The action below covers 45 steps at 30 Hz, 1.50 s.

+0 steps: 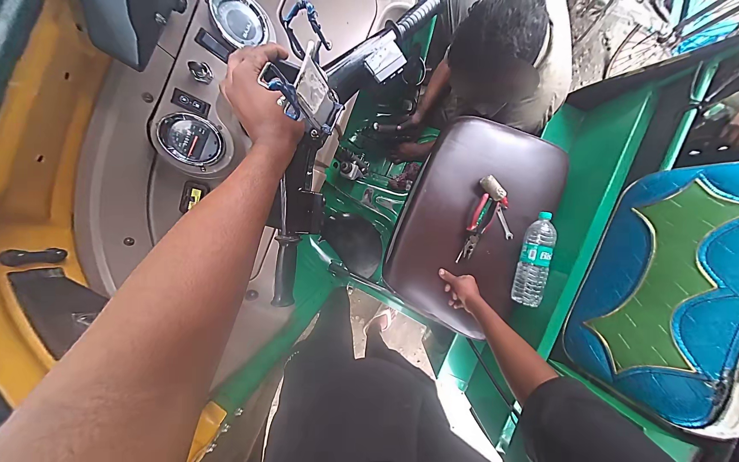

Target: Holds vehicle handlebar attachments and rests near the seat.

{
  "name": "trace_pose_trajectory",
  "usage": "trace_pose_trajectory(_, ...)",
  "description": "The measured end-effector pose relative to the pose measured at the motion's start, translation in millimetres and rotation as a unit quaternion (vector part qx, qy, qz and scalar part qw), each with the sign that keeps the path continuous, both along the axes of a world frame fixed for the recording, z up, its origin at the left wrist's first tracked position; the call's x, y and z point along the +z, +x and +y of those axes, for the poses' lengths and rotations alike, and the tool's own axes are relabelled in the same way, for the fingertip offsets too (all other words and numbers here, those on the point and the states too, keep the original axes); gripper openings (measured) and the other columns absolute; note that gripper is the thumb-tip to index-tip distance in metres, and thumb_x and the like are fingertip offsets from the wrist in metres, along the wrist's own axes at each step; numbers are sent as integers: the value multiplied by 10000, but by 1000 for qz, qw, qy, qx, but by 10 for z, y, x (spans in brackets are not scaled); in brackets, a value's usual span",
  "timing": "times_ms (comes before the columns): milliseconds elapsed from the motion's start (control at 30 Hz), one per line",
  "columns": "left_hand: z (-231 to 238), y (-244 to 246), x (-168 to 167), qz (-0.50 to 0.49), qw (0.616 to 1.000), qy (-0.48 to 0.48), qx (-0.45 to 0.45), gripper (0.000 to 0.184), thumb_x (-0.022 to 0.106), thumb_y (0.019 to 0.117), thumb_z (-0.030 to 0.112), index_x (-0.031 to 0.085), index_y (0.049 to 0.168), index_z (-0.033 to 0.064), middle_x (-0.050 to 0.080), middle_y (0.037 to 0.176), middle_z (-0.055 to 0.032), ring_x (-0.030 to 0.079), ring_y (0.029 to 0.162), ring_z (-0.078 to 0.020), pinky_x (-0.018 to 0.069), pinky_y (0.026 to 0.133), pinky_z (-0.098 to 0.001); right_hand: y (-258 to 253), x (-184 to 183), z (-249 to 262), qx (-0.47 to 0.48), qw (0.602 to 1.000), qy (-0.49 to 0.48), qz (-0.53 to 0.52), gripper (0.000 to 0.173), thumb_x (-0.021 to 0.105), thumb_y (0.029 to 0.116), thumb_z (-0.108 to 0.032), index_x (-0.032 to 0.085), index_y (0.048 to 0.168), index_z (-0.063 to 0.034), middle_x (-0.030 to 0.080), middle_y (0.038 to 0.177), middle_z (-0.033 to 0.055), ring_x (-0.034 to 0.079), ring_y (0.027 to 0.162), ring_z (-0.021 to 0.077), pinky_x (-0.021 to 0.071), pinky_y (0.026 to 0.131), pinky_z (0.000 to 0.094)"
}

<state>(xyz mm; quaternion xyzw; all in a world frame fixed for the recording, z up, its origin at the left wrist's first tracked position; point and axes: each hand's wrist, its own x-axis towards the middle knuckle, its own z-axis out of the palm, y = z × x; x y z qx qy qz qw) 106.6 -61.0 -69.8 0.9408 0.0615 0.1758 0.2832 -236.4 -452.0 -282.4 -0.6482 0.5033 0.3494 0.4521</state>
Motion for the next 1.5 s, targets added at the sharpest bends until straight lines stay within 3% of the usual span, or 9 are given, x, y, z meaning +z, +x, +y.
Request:
trace_pose_trajectory(467, -11, -1, -2, -4, 1000, 0, 7, 428, 699, 731, 276, 751, 1156, 268, 703, 1254, 7, 608, 1234, -160, 428, 1066, -445, -1, 1, 4, 6, 1000, -2, 5, 569, 751, 888, -598, 612, 675, -89, 525, 478, 19, 503, 361, 157, 488, 377, 360)
trace_pose_trajectory(933, -11, -13, 17, 5, 1000, -12, 3, 489, 717, 693, 200, 739, 1179, 253, 680, 1301, -1, 590, 1258, -179, 420, 1070, -457, 4, -1, 8, 7, 1000, -2, 9, 576, 750, 883, -608, 615, 669, -91, 530, 480, 25, 511, 361, 166, 495, 378, 368)
trace_pose_trajectory(1067, -8, -1, 13, 2, 1000, -8, 8, 433, 711, 729, 240, 748, 1160, 265, 694, 1276, 17, 599, 1244, -153, 425, 1069, -432, 14, 9, 8, 5, 1000, 2, 7, 582, 747, 882, -615, 613, 661, -93, 531, 482, 23, 510, 364, 162, 493, 380, 365)
trace_pose_trajectory(1500, -2, -8, -3, -8, 1000, -2, 1, 453, 719, 705, 257, 748, 1157, 261, 699, 1264, 3, 601, 1241, -153, 434, 1063, -420, -1, 10, 12, 11, 1000, -3, 7, 588, 739, 884, -622, 616, 659, -94, 530, 478, 23, 514, 364, 163, 492, 377, 367)
